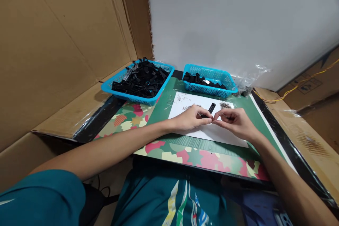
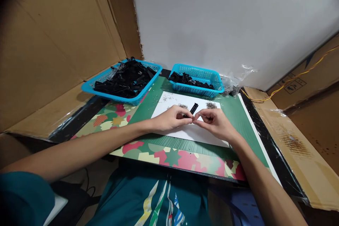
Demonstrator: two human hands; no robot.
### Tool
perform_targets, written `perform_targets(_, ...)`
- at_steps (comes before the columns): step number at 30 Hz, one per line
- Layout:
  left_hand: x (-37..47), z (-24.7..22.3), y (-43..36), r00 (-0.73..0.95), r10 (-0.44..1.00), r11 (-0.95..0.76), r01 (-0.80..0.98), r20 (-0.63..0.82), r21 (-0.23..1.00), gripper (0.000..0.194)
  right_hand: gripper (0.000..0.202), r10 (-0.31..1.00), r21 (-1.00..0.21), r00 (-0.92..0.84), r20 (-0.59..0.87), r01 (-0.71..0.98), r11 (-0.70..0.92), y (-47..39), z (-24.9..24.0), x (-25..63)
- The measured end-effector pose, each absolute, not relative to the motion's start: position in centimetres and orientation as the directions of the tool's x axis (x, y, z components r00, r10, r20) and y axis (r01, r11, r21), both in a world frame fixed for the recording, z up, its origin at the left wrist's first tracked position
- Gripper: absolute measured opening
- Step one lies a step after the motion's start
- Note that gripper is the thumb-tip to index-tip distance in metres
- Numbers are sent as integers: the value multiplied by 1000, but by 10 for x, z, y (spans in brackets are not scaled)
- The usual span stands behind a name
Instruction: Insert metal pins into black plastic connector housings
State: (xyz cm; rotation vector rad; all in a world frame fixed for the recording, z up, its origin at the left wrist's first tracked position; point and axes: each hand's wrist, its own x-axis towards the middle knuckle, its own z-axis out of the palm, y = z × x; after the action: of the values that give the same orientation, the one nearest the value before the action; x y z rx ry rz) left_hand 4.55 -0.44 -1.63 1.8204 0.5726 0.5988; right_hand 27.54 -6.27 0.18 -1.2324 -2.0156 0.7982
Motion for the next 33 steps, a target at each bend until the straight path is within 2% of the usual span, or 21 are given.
perform_targets(3, 45, -14, -8, 765, 642, -118, 37, 48, 992, 32, 41, 913, -748, -325, 246, 535, 392, -64, 2, 274)
perform_targets(5, 45, -13, -9, 760, 648, -57, -8, 43, 998, 35, 41, 910, -743, -308, 279, 531, 408, -64, 1, 275)
perform_targets(11, 45, -11, -8, 728, 669, -222, 1, 151, 975, 33, 44, 896, -710, -216, 388, 550, 440, -60, -3, 274)
perform_targets(19, 46, -7, -13, 705, 705, -64, -43, 75, 997, 37, 44, 891, -701, -200, 408, 557, 446, -64, 1, 270)
perform_targets(27, 49, -12, -12, 616, 782, -91, -34, 92, 995, 34, 33, 894, -708, -178, 411, 556, 436, -63, -4, 268)
perform_targets(33, 49, -15, -11, 634, 771, -65, -8, 56, 998, 39, 33, 895, -716, -153, 419, 551, 429, -64, -5, 264)
